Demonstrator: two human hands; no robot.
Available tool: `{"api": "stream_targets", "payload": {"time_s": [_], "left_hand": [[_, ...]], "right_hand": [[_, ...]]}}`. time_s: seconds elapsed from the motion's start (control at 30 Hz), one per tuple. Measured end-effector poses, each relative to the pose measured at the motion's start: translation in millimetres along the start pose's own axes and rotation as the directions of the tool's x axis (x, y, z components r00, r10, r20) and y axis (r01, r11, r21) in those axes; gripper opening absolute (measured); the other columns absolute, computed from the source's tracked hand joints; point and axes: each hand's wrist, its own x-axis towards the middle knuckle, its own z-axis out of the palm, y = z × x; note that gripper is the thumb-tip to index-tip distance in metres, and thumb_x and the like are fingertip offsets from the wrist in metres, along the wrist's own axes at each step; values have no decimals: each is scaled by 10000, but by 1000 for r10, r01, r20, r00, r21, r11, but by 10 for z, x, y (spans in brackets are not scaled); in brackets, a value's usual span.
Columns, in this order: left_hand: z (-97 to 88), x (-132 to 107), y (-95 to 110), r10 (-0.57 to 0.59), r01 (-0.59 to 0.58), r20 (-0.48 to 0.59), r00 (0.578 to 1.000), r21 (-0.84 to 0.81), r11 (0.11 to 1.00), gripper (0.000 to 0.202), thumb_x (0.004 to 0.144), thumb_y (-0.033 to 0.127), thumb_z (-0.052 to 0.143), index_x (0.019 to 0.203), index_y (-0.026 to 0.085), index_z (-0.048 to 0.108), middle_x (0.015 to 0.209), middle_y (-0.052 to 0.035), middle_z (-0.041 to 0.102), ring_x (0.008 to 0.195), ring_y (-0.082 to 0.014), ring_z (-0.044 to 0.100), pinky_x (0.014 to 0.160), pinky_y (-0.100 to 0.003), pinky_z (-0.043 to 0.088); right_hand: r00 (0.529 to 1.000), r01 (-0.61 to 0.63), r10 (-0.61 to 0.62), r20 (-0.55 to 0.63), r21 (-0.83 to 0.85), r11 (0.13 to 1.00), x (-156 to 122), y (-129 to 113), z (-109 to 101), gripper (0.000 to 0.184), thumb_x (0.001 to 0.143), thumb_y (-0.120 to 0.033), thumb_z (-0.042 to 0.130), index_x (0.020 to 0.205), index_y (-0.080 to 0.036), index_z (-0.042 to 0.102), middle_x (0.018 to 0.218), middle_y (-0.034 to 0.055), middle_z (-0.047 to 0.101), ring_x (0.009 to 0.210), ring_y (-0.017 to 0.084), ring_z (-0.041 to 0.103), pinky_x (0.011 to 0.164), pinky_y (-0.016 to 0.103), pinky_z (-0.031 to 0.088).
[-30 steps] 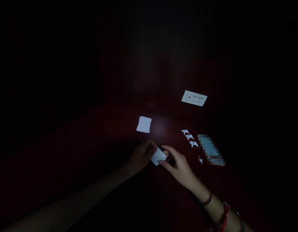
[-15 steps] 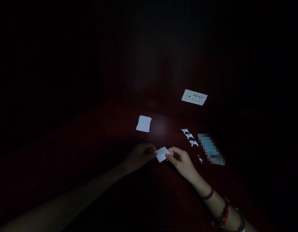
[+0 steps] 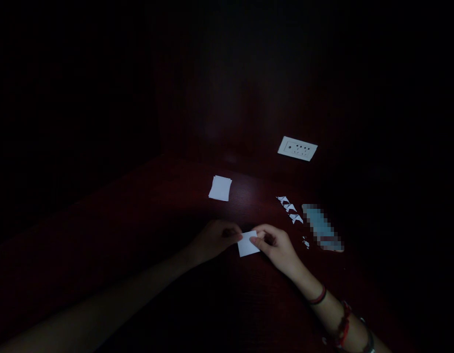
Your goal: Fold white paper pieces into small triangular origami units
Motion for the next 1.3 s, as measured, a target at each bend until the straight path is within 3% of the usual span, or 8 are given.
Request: {"api": "stream_targets", "payload": {"time_s": [0.2,0.43,0.63,0.8,0.93,1.03,1.17,1.3], "left_hand": [[31,16,-6,30,-25,-67,997,78,997,175,766,286,448,769,171,581,726,11,584,670,-124,524,612,-229,382],[11,17,-23,43,-24,-118,992,164,986,160,780,264,437,799,173,567,765,2,577,695,-126,521,630,-233,389],[73,6,-62,72,-48,-165,984,140,989,334,767,269,466,1096,215,440,839,0,552,727,-127,522,661,-247,404],[76,5,-96,21,-10,-119,993,98,995,590,755,244,482,1272,221,199,779,6,552,693,-130,527,631,-254,404],[40,-5,-66,28,-25,-26,999,109,994,676,746,245,502,1298,220,113,716,25,538,622,-115,511,586,-236,393],[24,-1,-50,32,-38,52,998,119,992,711,746,223,498,1307,234,61,731,26,551,633,-111,519,590,-226,391],[25,30,-74,43,-58,64,997,256,965,728,736,201,513,1303,256,60,788,24,549,695,-119,527,629,-232,398],[55,19,-61,186,-158,7,983,561,813,649,708,190,565,1261,233,229,1035,-42,499,922,-188,471,780,-318,362]], "right_hand": [[1000,5,-5,1,-33,999,14,21,-6,108,723,-229,529,799,-162,566,592,-25,511,556,97,469,536,206,389],[998,-10,11,57,-16,1000,25,59,-19,290,680,-216,585,961,-178,527,624,-33,556,562,96,500,571,221,405],[997,-73,72,-22,-38,997,42,90,1,322,689,-221,568,1002,-178,503,578,-45,516,522,90,472,534,216,402],[995,33,-22,92,-116,993,41,46,-29,461,668,-201,596,1106,-204,450,639,-45,517,573,88,476,585,220,408],[985,161,-142,97,-229,960,38,-50,-79,305,670,-195,596,973,-206,556,767,-4,538,681,109,487,624,228,399],[977,164,-121,176,-253,953,21,-84,-77,185,705,-179,553,885,-199,595,692,-19,534,628,98,480,585,210,384],[975,100,-37,219,-280,955,5,-49,-36,176,715,-152,522,868,-199,596,611,-41,507,546,78,447,524,187,355],[986,45,9,167,-320,946,9,0,-20,254,694,-130,527,937,-197,554,620,-44,515,531,77,454,516,188,355]]}}
